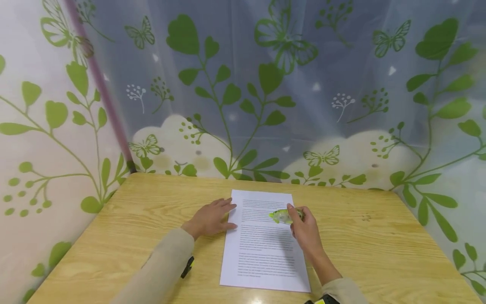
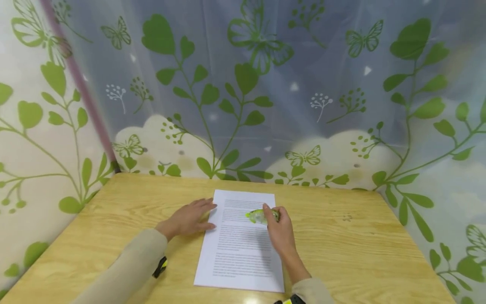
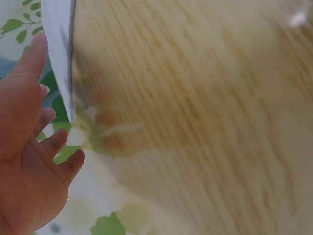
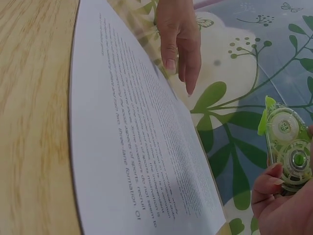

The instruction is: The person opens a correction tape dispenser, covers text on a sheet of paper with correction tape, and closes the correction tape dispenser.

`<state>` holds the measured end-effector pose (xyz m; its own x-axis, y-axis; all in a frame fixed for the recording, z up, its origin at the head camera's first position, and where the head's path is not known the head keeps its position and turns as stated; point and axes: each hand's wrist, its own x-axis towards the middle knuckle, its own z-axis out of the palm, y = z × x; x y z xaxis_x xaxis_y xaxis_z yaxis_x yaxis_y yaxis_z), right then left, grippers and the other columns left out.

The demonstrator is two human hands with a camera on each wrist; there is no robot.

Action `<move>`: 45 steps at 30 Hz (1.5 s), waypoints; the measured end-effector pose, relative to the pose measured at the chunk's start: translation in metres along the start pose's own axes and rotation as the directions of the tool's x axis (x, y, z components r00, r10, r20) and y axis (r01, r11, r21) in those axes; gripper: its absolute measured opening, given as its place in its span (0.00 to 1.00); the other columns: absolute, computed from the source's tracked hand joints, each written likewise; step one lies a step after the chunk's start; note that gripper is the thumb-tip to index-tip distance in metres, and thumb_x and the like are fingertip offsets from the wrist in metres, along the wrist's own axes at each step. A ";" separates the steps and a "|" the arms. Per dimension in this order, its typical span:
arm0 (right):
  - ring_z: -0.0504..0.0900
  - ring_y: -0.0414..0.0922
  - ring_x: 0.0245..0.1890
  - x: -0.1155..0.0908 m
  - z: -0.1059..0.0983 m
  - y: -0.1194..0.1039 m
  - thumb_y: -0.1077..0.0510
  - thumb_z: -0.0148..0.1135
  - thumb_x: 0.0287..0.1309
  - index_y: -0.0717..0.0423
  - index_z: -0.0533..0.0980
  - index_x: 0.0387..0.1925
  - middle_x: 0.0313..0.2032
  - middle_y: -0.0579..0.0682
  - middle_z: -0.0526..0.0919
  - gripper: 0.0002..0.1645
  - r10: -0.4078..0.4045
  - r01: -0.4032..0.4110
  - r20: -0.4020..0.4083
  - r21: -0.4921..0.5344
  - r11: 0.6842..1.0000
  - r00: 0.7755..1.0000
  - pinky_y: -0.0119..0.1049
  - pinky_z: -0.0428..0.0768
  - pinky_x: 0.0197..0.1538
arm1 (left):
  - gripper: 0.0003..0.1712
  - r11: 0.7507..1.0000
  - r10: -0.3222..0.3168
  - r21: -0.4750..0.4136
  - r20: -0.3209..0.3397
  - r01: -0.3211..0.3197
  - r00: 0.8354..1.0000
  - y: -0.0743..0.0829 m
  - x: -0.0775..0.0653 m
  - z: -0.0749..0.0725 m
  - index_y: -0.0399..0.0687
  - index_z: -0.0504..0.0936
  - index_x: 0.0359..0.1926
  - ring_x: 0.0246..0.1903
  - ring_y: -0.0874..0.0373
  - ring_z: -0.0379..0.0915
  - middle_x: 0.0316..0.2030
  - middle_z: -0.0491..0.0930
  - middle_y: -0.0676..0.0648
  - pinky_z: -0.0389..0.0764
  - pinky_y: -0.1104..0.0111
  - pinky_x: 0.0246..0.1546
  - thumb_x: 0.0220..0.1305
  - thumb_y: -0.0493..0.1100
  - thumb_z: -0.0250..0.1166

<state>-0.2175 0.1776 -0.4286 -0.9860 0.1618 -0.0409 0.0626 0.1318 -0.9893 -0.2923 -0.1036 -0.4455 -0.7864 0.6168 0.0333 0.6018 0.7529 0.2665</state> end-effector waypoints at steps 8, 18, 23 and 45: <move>0.60 0.39 0.17 0.000 -0.002 0.003 0.33 0.53 0.62 0.59 0.67 0.47 0.18 0.44 0.64 0.33 -0.013 0.013 -0.007 -0.012 1.000 1.000 0.29 0.60 0.21 | 0.40 0.999 0.026 -0.042 -0.004 -0.026 1.000 -0.011 -0.005 0.008 0.45 0.62 0.71 0.67 0.38 0.51 0.69 0.58 0.39 0.55 0.45 0.63 0.65 0.60 0.59; 0.60 0.39 0.16 -0.002 -0.004 0.005 0.33 0.51 0.63 0.59 0.66 0.48 0.17 0.44 0.63 0.34 -0.012 0.011 -0.018 -0.035 0.999 1.000 0.29 0.60 0.21 | 0.41 0.999 0.041 0.031 0.073 -0.043 0.996 -0.007 -0.007 0.008 0.44 0.62 0.70 0.68 0.40 0.51 0.70 0.58 0.42 0.56 0.48 0.63 0.65 0.63 0.57; 0.59 0.39 0.16 -0.001 -0.006 0.009 0.32 0.52 0.62 0.59 0.66 0.49 0.17 0.44 0.63 0.35 0.001 -0.003 -0.032 -0.041 0.999 0.999 0.29 0.60 0.21 | 0.41 0.998 0.027 0.046 0.090 -0.031 0.996 -0.006 -0.007 0.007 0.43 0.63 0.70 0.68 0.41 0.51 0.70 0.58 0.43 0.55 0.51 0.65 0.65 0.63 0.57; 0.84 0.44 0.27 0.018 0.013 -0.002 0.28 0.55 0.56 0.60 0.67 0.54 0.37 0.55 0.81 0.43 0.115 -0.108 -0.046 0.131 0.986 0.992 0.29 0.72 0.22 | 0.44 0.995 0.029 0.096 0.108 -0.040 0.994 -0.005 -0.003 0.007 0.45 0.62 0.71 0.67 0.41 0.53 0.70 0.59 0.43 0.58 0.52 0.64 0.63 0.66 0.56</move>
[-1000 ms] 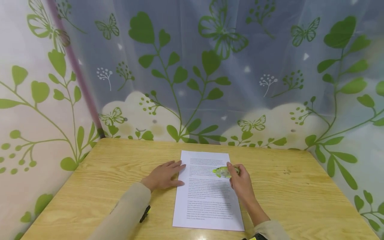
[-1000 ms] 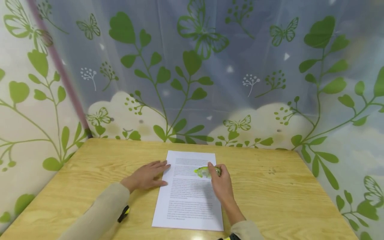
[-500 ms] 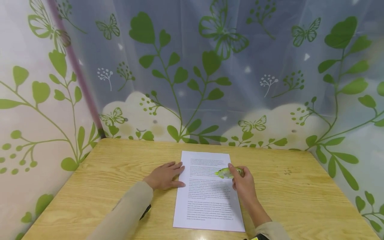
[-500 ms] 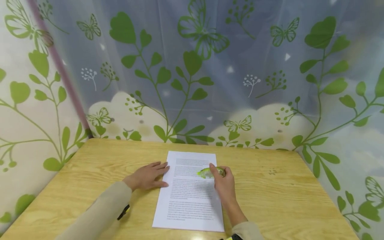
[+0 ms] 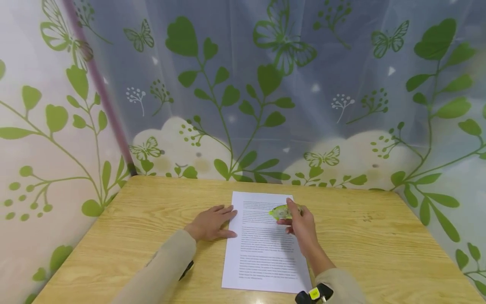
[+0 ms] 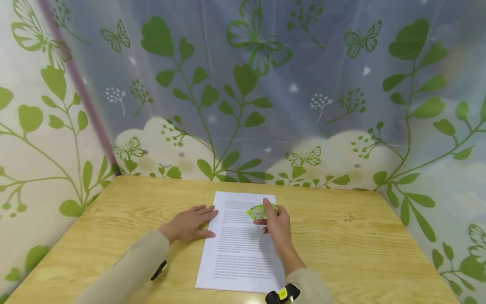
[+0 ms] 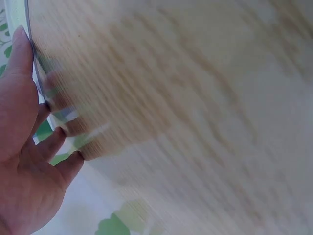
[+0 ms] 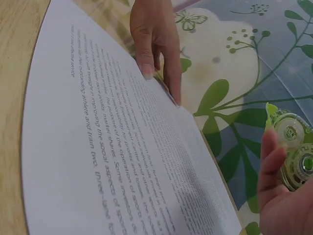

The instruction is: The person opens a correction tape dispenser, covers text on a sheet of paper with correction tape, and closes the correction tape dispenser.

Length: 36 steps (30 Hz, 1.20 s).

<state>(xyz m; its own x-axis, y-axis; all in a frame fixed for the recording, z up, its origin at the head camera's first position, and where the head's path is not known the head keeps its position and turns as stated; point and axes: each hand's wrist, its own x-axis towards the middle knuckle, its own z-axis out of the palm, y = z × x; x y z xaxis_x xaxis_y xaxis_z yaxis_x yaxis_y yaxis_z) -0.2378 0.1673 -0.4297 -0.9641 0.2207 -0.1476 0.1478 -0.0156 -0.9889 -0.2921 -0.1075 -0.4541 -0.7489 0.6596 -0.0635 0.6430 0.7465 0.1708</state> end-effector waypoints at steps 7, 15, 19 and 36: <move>0.83 0.53 0.27 0.011 0.021 0.008 0.34 0.66 0.51 0.60 0.67 0.46 0.28 0.54 0.83 0.37 -0.100 0.099 -0.015 -0.052 0.994 0.995 0.32 0.75 0.19 | 0.44 1.000 -0.017 -0.002 0.029 0.017 0.999 0.002 -0.001 -0.003 0.48 0.62 0.71 0.68 0.41 0.52 0.70 0.57 0.43 0.58 0.52 0.64 0.62 0.68 0.55; 0.83 0.56 0.25 0.023 0.048 0.022 0.42 0.72 0.49 0.57 0.67 0.35 0.27 0.54 0.82 0.29 -0.183 0.183 0.015 -0.143 0.973 0.983 0.39 0.78 0.20 | 0.45 1.000 -0.019 0.007 0.017 0.019 1.000 0.003 -0.001 -0.005 0.47 0.63 0.70 0.67 0.40 0.54 0.70 0.58 0.42 0.59 0.51 0.63 0.61 0.69 0.56; 0.82 0.52 0.23 0.028 0.060 0.025 0.43 0.73 0.48 0.56 0.67 0.34 0.28 0.53 0.81 0.28 -0.198 0.193 -0.013 -0.177 0.965 0.980 0.39 0.79 0.21 | 0.45 1.000 -0.016 0.026 0.010 0.016 1.000 0.002 0.000 -0.002 0.48 0.63 0.71 0.67 0.40 0.54 0.70 0.58 0.42 0.59 0.52 0.63 0.61 0.69 0.56; 0.78 0.43 0.18 0.056 0.089 0.038 0.41 0.67 0.54 0.57 0.65 0.44 0.27 0.54 0.78 0.30 -0.211 0.193 -0.034 -0.292 0.937 0.977 0.35 0.77 0.24 | 0.46 0.998 -0.050 0.050 0.006 0.049 0.999 0.001 -0.001 0.003 0.51 0.62 0.71 0.68 0.41 0.52 0.70 0.57 0.45 0.59 0.52 0.64 0.59 0.71 0.55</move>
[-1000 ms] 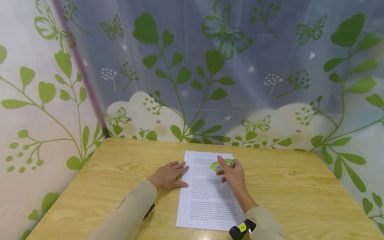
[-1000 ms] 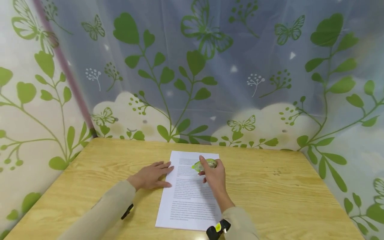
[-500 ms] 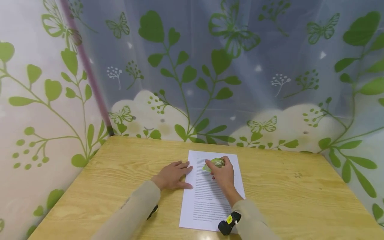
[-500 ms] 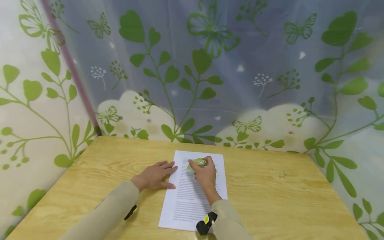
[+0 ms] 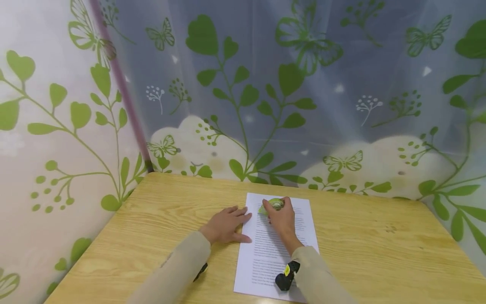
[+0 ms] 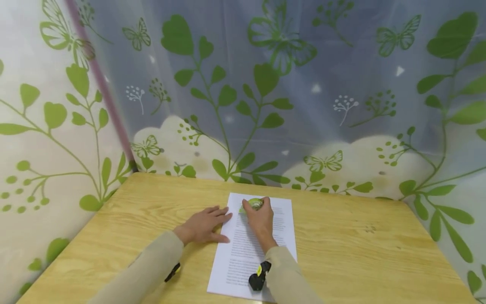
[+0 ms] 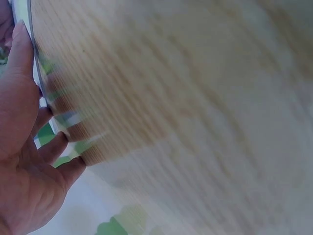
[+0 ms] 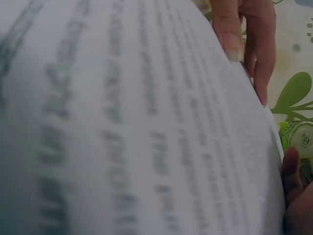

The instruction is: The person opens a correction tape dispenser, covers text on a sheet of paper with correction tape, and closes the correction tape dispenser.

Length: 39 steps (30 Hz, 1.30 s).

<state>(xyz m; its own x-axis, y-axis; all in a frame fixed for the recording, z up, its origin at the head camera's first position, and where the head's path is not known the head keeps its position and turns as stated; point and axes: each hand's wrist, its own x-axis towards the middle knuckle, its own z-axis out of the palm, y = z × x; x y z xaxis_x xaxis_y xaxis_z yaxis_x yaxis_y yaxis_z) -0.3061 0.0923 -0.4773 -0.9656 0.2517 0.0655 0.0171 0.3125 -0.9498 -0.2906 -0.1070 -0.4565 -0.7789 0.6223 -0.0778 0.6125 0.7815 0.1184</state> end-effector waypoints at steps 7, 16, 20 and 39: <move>0.77 0.42 0.18 0.003 0.002 0.006 0.40 0.67 0.54 0.58 0.65 0.45 0.29 0.55 0.78 0.32 0.002 -0.002 0.014 -0.023 1.000 1.000 0.34 0.76 0.25 | 0.46 1.000 -0.015 -0.025 -0.009 0.015 1.000 0.003 0.000 -0.001 0.51 0.63 0.71 0.68 0.42 0.53 0.70 0.59 0.45 0.61 0.51 0.62 0.59 0.70 0.56; 0.76 0.42 0.17 0.004 0.005 0.006 0.42 0.67 0.55 0.58 0.64 0.45 0.30 0.55 0.77 0.31 -0.020 0.021 0.037 -0.016 1.000 0.999 0.34 0.76 0.25 | 0.48 0.998 -0.033 0.052 -0.014 0.034 0.999 0.012 0.004 -0.004 0.51 0.61 0.72 0.65 0.40 0.55 0.68 0.60 0.42 0.59 0.50 0.63 0.59 0.73 0.53; 0.76 0.42 0.18 0.004 0.005 0.006 0.43 0.68 0.55 0.58 0.64 0.44 0.31 0.55 0.77 0.30 -0.047 0.048 0.029 -0.024 0.999 0.998 0.34 0.77 0.24 | 0.49 0.994 -0.052 0.091 -0.010 0.052 0.999 0.015 0.007 -0.004 0.53 0.61 0.72 0.64 0.41 0.56 0.70 0.57 0.43 0.62 0.48 0.60 0.58 0.75 0.51; 0.77 0.42 0.19 0.005 0.004 0.008 0.44 0.67 0.56 0.58 0.63 0.45 0.33 0.56 0.77 0.30 -0.081 0.085 0.066 -0.047 0.995 0.994 0.35 0.78 0.25 | 0.49 0.996 -0.067 0.062 0.022 0.065 0.998 0.017 0.011 -0.001 0.53 0.60 0.72 0.67 0.38 0.51 0.71 0.56 0.45 0.61 0.42 0.59 0.57 0.75 0.51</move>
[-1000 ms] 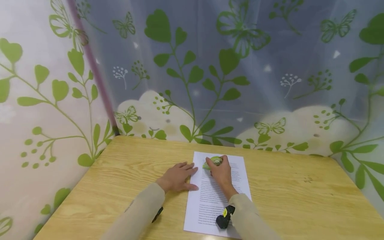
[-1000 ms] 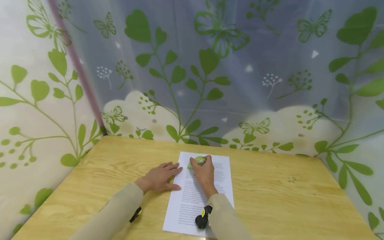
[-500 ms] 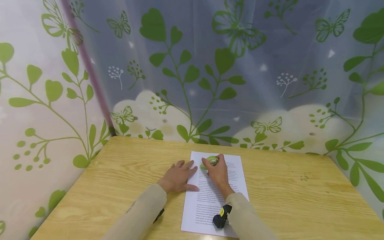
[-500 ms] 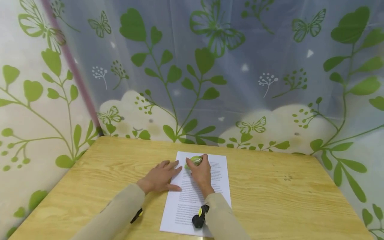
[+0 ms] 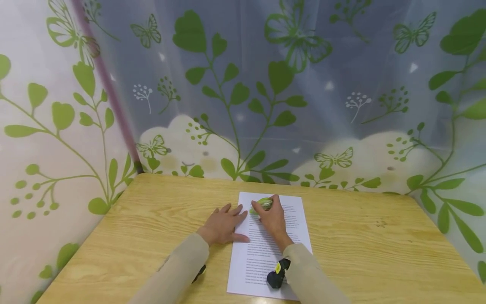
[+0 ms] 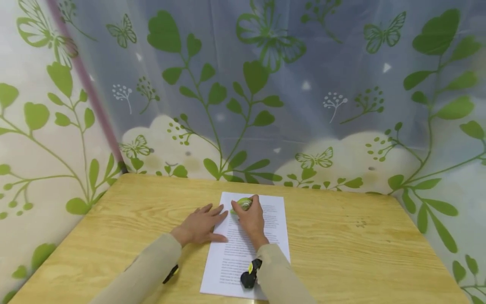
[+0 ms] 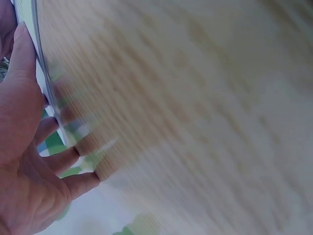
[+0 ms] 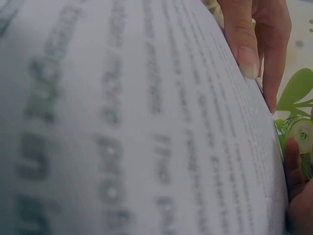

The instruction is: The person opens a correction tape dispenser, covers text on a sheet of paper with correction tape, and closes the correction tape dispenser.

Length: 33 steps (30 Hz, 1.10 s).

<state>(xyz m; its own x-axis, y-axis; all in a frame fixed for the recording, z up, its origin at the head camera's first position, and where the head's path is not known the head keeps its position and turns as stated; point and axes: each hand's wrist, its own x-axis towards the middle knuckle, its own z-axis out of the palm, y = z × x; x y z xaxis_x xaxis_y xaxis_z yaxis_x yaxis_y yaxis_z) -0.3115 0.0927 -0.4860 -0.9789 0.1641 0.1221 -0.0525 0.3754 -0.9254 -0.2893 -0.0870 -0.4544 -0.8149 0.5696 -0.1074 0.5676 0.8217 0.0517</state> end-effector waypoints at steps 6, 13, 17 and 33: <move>0.77 0.42 0.18 -0.001 0.001 -0.003 0.47 0.67 0.57 0.58 0.63 0.43 0.33 0.55 0.77 0.26 -0.027 0.027 0.007 -0.034 0.999 1.000 0.35 0.78 0.24 | 0.50 1.000 0.002 0.007 -0.003 -0.002 1.000 -0.002 -0.001 0.002 0.53 0.60 0.72 0.67 0.38 0.51 0.71 0.55 0.46 0.61 0.42 0.59 0.57 0.76 0.50; 0.77 0.43 0.20 0.000 -0.002 -0.009 0.50 0.67 0.57 0.59 0.63 0.41 0.35 0.57 0.76 0.24 -0.059 0.060 0.023 -0.060 0.996 0.998 0.34 0.79 0.23 | 0.50 1.000 0.003 -0.004 -0.009 -0.003 1.000 -0.002 0.000 0.001 0.52 0.60 0.72 0.67 0.37 0.51 0.71 0.55 0.45 0.61 0.41 0.59 0.57 0.76 0.51; 0.77 0.43 0.21 0.000 -0.003 -0.009 0.52 0.67 0.57 0.60 0.64 0.40 0.36 0.58 0.75 0.24 -0.081 0.083 0.028 -0.066 0.994 0.996 0.34 0.78 0.23 | 0.50 1.000 0.003 -0.009 -0.011 -0.003 1.000 -0.001 0.000 0.000 0.51 0.61 0.72 0.67 0.37 0.51 0.71 0.56 0.44 0.61 0.41 0.58 0.56 0.76 0.51; 0.77 0.47 0.30 0.001 -0.004 -0.007 0.51 0.69 0.55 0.59 0.64 0.38 0.33 0.55 0.76 0.24 -0.114 0.113 -0.001 -0.155 0.982 0.993 0.40 0.76 0.35 | 0.51 1.000 -0.014 -0.021 0.000 0.014 1.000 0.000 0.000 -0.001 0.51 0.61 0.72 0.68 0.38 0.51 0.71 0.56 0.45 0.60 0.43 0.59 0.55 0.76 0.52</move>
<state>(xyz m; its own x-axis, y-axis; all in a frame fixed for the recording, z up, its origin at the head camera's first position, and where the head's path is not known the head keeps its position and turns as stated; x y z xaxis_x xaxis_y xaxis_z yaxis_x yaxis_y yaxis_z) -0.3108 0.0943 -0.4778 -0.9663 0.1209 0.2274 -0.1314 0.5279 -0.8391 -0.2895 -0.0872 -0.4538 -0.8225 0.5584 -0.1083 0.5538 0.8296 0.0714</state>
